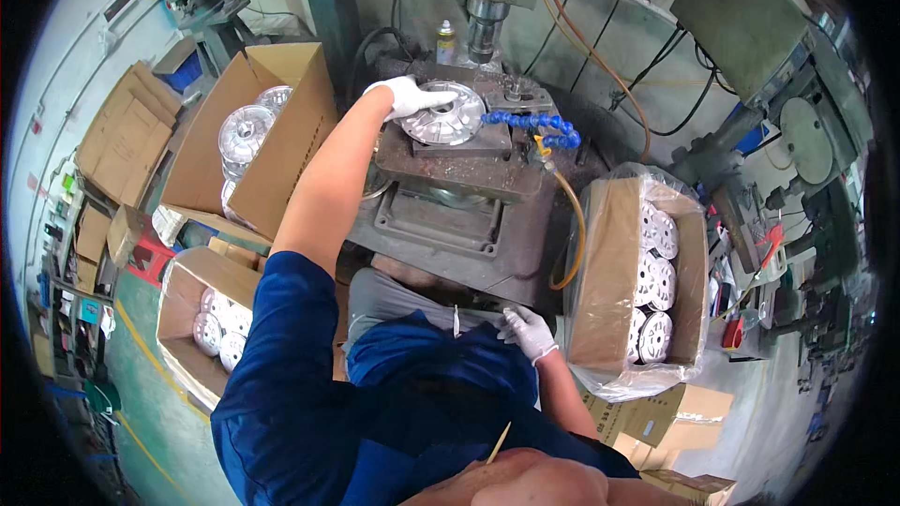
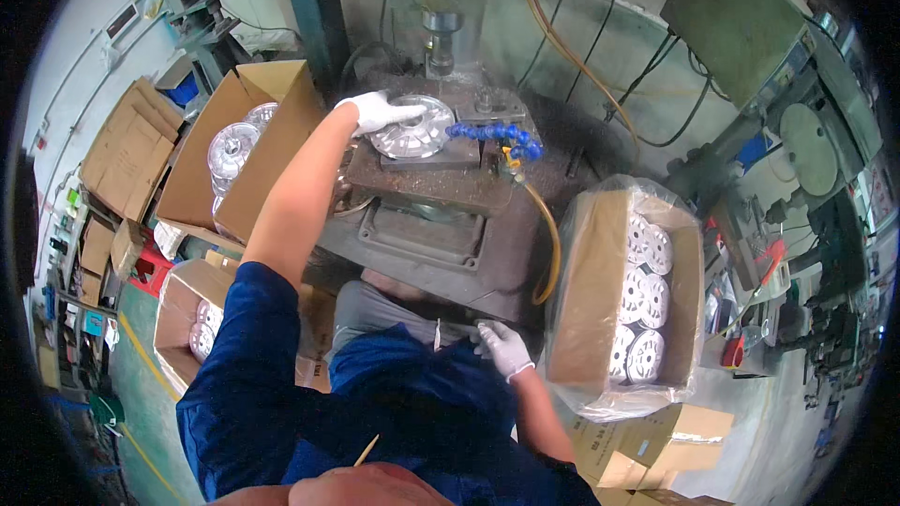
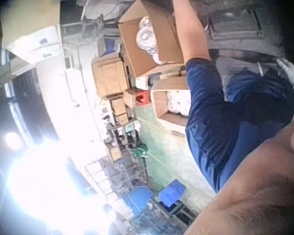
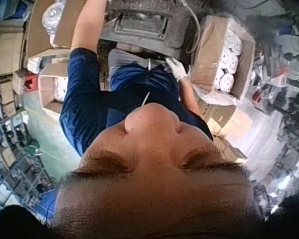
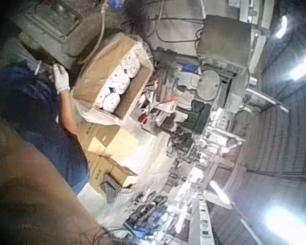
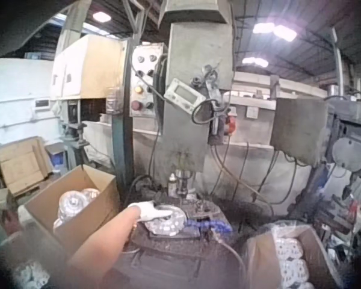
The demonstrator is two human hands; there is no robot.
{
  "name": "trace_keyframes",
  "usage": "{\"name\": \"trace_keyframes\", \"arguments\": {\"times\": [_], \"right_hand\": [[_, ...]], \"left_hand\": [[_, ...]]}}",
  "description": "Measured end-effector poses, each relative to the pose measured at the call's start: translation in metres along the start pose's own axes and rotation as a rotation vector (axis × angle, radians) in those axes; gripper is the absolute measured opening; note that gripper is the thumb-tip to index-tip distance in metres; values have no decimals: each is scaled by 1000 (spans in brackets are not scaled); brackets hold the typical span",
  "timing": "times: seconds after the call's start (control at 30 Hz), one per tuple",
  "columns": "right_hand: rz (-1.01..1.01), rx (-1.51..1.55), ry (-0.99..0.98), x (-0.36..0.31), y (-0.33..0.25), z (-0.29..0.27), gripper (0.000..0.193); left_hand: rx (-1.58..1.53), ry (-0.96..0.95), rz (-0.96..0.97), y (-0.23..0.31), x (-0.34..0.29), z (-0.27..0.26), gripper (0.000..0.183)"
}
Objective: Loading and unloading metal disk parts onto an industrial machine for processing.
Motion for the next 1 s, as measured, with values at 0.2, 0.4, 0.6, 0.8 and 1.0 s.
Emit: {"name": "trace_keyframes", "arguments": {"times": [0.2,0.4,0.6,0.8,1.0], "right_hand": [[-39,-53,9,2,0,0,34],[-69,-90,19,6,3,4,32],[-1,-176,-41,12,36,14,31],[197,-1,-126,27,69,37,37],[208,-83,-115,63,96,45,36]], "left_hand": [[-89,196,89,-13,26,-2,100],[-244,513,71,-17,5,-3,93],[-238,365,81,-28,21,11,93],[-202,432,83,-16,7,8,85],[-295,404,59,-22,9,9,84]]}}
Point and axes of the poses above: each hand's wrist, its own x-axis towards the middle knuckle, its own z-axis out of the palm, y = z × x, the point moved 7 cm from there along x, towards the middle knuckle, and after that the axes turned 5 degrees about y, right-handed, at the moved point
